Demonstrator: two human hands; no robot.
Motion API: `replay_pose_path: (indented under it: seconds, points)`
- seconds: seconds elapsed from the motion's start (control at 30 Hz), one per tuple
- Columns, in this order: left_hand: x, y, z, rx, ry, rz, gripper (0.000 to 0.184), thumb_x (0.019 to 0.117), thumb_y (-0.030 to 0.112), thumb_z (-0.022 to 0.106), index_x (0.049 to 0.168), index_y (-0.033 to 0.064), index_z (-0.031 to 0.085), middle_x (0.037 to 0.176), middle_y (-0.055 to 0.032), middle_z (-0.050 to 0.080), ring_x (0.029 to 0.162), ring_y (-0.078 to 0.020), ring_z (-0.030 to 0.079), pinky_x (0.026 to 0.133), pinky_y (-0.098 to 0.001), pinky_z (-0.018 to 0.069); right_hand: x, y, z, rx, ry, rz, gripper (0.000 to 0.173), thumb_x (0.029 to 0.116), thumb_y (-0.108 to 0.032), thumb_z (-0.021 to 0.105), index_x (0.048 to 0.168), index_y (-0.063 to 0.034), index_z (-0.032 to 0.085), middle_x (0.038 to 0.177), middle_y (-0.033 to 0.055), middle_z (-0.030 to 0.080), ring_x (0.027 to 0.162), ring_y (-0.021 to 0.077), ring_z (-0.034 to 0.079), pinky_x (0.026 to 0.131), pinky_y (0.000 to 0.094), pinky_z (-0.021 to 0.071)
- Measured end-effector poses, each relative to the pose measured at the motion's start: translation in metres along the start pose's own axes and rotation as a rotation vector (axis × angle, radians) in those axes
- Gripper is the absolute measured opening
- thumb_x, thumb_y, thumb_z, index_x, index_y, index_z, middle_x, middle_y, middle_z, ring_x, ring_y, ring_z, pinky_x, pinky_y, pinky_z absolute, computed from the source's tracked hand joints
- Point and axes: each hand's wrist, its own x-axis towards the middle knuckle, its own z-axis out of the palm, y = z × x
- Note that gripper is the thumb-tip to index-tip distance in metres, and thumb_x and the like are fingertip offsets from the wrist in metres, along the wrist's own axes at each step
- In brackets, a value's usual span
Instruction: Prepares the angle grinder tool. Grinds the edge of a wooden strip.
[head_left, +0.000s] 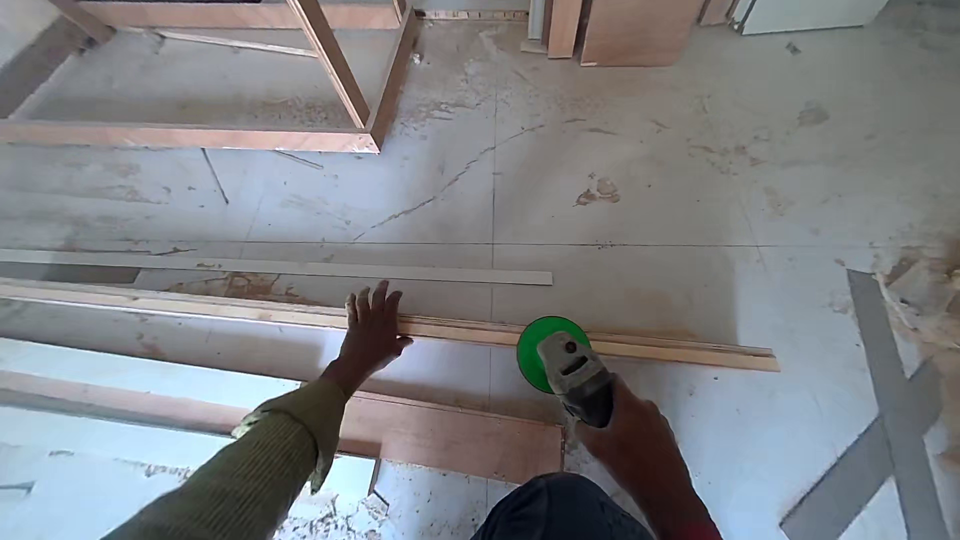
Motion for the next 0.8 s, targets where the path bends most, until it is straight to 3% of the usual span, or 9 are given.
replay_pose_path:
  seconds: [0.1,0.2,0.43,0.8]
  points:
    - [0.008,-0.016,0.005,0.115,-0.055,0.017,0.056,0.0834,0.031,0.085,0.126,0.0049,0.062,0.142,-0.0182,0.053,0.136,-0.0419,0.045,0.115,-0.0647,0.0288,0.013,-0.033,0.009,-0.042,-0.104,-0.051,0.056,0.0816,-0.037,0.077,0.129,-0.0123,0.061,0.097,0.0107,0.073,0.093,0.0305,0.073,0.078,0.0519,0.0578]
    - [0.006,-0.012,0.005,0.154,-0.051,0.014,0.05,0.0822,0.03,0.087,0.119,0.0047,0.064,0.127,-0.0171,0.059,0.124,-0.04,0.052,0.111,-0.0611,0.0336,0.02,-0.058,0.019,-0.083,-0.158,-0.111,0.053,0.0824,-0.036,0.076,0.128,-0.0123,0.061,0.096,0.0098,0.073,0.093,0.0298,0.073,0.078,0.0505,0.058]
    - [0.006,-0.01,-0.001,0.156,-0.061,0.033,0.047,0.0832,0.031,0.086,0.116,0.0054,0.065,0.125,-0.0159,0.06,0.121,-0.0388,0.055,0.11,-0.0597,0.0363,0.024,-0.084,0.02,-0.138,-0.245,-0.12,0.058,0.0838,-0.034,0.075,0.135,-0.0127,0.058,0.106,0.011,0.073,0.101,0.0298,0.072,0.083,0.0489,0.0573]
    - [0.007,-0.015,0.007,0.173,-0.025,0.056,0.05,0.0812,0.032,0.088,0.117,0.0049,0.065,0.128,-0.0163,0.06,0.123,-0.0401,0.054,0.109,-0.0621,0.0346,0.023,-0.039,-0.001,-0.117,-0.212,0.027,0.058,0.0818,-0.035,0.077,0.133,-0.014,0.058,0.104,0.0095,0.073,0.099,0.0283,0.072,0.082,0.0488,0.0576]
